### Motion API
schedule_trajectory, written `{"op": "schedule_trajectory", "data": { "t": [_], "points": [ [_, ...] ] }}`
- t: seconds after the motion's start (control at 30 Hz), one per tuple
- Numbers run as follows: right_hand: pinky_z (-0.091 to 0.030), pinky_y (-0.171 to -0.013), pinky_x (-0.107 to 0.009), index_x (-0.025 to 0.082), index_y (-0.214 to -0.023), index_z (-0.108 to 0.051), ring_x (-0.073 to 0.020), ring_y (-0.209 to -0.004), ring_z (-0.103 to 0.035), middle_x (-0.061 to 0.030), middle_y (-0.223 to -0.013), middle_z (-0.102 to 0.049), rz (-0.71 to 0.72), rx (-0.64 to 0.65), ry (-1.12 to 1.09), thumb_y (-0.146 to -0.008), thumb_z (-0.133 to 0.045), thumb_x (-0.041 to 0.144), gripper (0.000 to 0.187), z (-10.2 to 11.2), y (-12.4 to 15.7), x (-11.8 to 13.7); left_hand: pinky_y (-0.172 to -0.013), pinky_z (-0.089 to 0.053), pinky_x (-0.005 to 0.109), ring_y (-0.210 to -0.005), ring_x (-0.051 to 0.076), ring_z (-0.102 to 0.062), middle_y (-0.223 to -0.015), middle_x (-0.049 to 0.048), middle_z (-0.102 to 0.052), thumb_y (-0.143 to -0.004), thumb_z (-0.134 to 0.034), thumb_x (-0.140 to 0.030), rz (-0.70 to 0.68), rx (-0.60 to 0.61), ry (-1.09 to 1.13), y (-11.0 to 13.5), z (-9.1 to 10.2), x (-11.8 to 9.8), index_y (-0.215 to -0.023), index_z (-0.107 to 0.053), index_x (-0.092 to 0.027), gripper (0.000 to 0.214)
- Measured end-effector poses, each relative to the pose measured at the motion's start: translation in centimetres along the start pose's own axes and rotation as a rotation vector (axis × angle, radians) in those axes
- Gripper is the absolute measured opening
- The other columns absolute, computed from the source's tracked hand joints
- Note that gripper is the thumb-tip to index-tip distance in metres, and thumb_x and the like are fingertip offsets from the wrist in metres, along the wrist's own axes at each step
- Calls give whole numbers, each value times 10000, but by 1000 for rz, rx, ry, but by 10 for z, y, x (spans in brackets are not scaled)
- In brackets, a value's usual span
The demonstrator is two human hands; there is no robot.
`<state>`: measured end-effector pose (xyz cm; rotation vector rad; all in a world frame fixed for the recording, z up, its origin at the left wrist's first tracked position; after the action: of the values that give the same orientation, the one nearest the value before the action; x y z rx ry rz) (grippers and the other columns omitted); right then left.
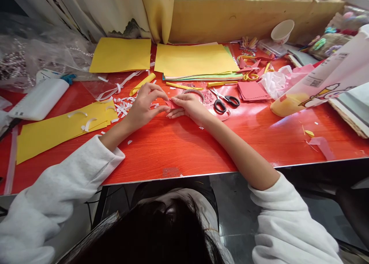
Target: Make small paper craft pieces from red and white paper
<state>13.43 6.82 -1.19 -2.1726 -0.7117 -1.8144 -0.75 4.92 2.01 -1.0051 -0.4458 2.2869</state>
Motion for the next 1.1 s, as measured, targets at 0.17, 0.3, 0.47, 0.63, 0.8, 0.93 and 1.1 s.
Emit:
{"op": "schedule_trajectory", "data": {
  "t": [0.17,0.3,0.47,0.63,0.8,0.93,1.1],
  "points": [
    [-591,-672,-274,169,-761,-656,-186,-686,-709,-52,-732,-708,-14,66,14,-731,-735,378,226,0,1,1,-1000,-320,400,-1063,230,-452,-1111,74,-531,-826,-609,-396,-65,39,-84,0,-3,0,-860,-651,-212,192],
    [-590,-715,-289,171,-792,-674,-200,-756,-712,-51,-795,-710,-16,109,43,-723,-736,406,252,-2,2,2,-995,-333,396,-1031,211,-469,-1106,60,-533,-823,-620,-349,-58,43,-71,-1,-2,1,-838,-652,-222,132],
    [-586,-728,-301,167,-816,-679,-206,-804,-704,-74,-843,-718,4,152,120,-720,-732,442,296,-6,3,2,-957,-382,348,-1047,188,-493,-1076,52,-527,-858,-560,-285,-56,59,29,1,-4,0,-829,-630,-235,90],
    [-580,-716,-268,176,-802,-676,-174,-763,-693,-54,-800,-718,30,126,200,-712,-728,462,304,-9,3,-1,-829,-422,298,-896,164,-517,-949,57,-539,-870,-533,-248,-33,69,44,2,-9,-2,-807,-562,-193,88],
    [-584,-722,-265,186,-861,-699,-168,-773,-697,-59,-896,-721,26,107,183,-752,-682,485,319,-8,2,-1,-724,-410,261,-775,141,-491,-837,25,-530,-844,-555,-184,37,11,38,1,-6,-1,-809,-506,-183,61],
    [-583,-737,-260,181,-853,-709,-173,-791,-695,-66,-837,-720,23,114,221,-745,-652,544,384,-8,2,-1,-710,-393,251,-765,132,-490,-824,18,-526,-817,-567,-126,56,16,53,-1,-5,-1,-791,-518,-174,73],
    [-575,-711,-252,183,-871,-712,-161,-761,-691,-61,-891,-723,54,89,211,-712,-712,495,351,-7,2,1,-741,-392,253,-779,132,-514,-823,15,-547,-823,-576,-173,164,23,154,-3,-2,5,-781,-604,-171,51]
  ]
}}
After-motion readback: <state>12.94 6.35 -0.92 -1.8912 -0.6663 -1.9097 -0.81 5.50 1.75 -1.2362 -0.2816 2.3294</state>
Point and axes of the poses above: each hand's wrist, its own y-axis away from the middle knuckle, its own z-axis out of the back of the hand, x = y × z, the point moved 5 cm from there along -y, towards the middle knuckle
